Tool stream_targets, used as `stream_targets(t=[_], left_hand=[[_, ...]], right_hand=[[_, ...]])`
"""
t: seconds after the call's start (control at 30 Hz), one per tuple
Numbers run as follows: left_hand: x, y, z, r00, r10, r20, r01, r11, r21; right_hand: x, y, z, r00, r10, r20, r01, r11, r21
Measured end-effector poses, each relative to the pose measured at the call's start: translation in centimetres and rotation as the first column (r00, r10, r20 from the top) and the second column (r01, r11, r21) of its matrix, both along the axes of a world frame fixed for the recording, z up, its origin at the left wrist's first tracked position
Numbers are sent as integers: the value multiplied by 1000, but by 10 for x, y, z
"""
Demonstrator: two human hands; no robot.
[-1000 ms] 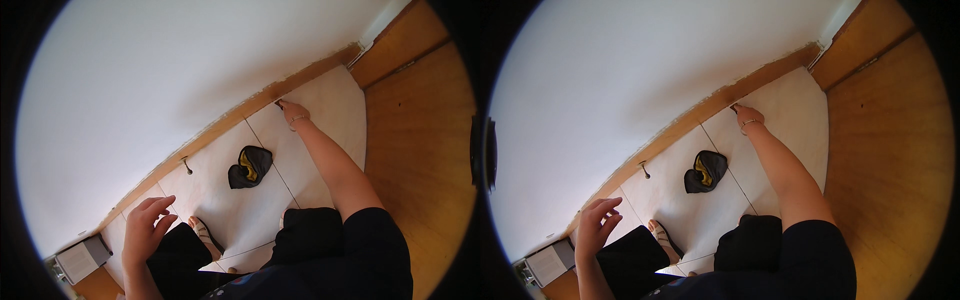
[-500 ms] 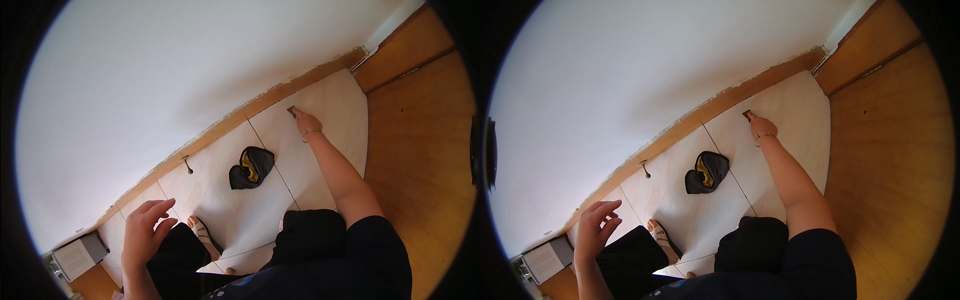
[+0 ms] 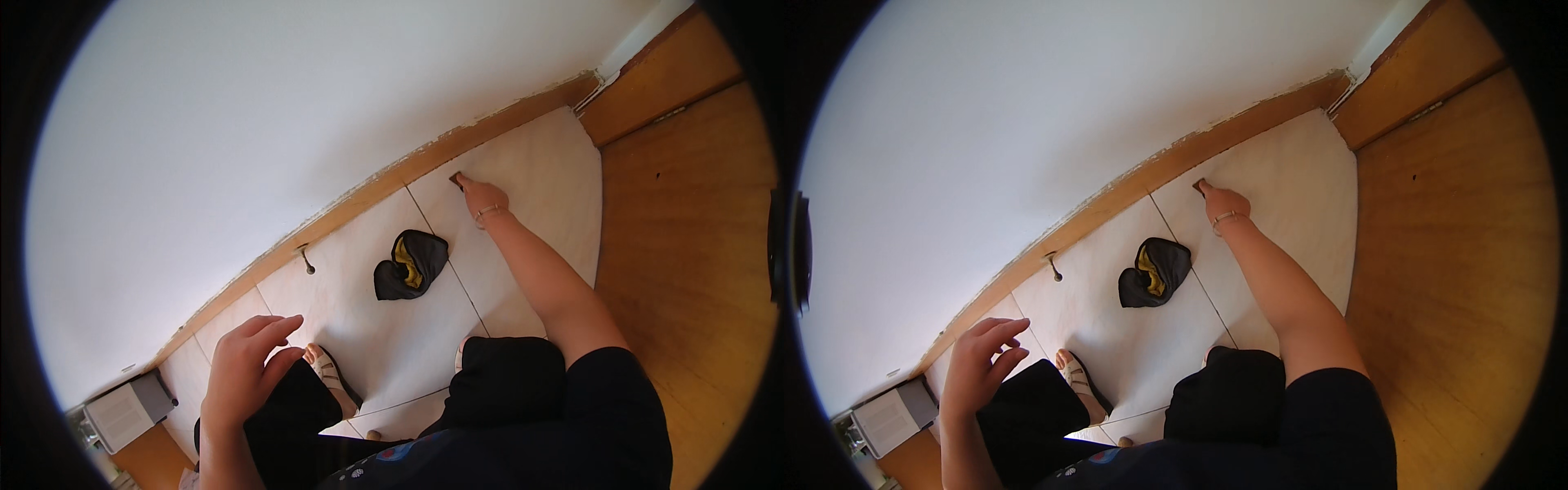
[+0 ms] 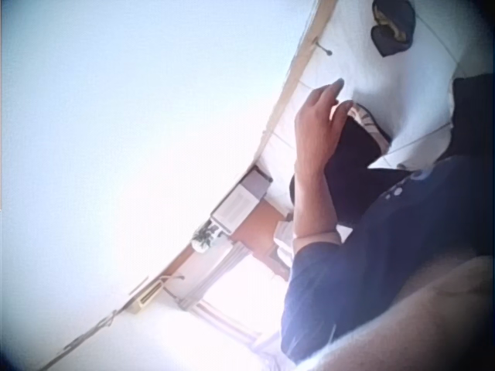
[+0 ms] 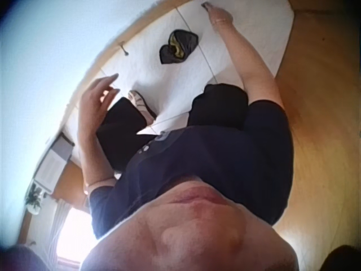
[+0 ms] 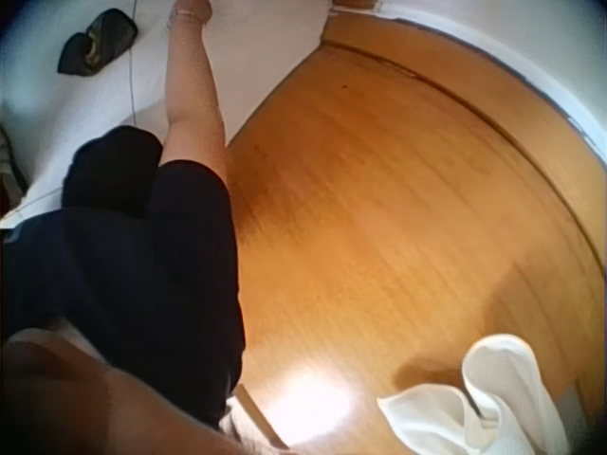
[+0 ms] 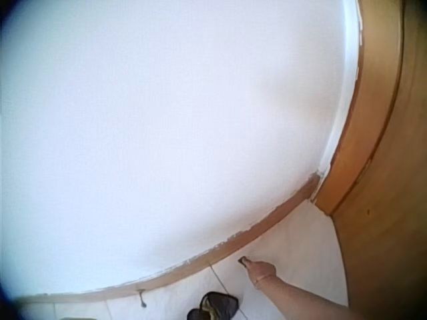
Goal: The person kneels and wipes the wooden baseboard along the wall with a cloth, then uses a scraper to remove residue from the baseboard and floor. The person continues alternating between wiping and scraping along the baseboard.
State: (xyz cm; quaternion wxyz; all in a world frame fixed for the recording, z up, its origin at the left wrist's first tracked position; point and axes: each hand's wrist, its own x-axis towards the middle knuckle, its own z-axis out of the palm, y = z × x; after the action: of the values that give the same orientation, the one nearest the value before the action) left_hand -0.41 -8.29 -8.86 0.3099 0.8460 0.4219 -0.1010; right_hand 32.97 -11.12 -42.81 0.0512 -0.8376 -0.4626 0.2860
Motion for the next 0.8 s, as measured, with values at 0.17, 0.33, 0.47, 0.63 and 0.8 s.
stream_targets(t=[0.17,0.33,0.47,0.63,0.8], left_hand=[[1,2,0,1000,4,19,-5,999,35],[-6,2,4,1000,28,-4,-28,999,35],[-2,1,1,999,49,10,-49,998,41],[-4,2,5,998,56,8,-57,997,55],[-1,1,3,1000,10,4,-10,1000,27]], right_hand=[[6,23,0,995,-93,-26,91,995,-45],[-4,3,18,1000,-6,-26,3,995,-101],[8,26,7,1000,7,8,-6,998,-62],[-4,10,-14,999,-7,-48,5,999,-38],[-8,14,20,998,69,3,-69,995,-69]])
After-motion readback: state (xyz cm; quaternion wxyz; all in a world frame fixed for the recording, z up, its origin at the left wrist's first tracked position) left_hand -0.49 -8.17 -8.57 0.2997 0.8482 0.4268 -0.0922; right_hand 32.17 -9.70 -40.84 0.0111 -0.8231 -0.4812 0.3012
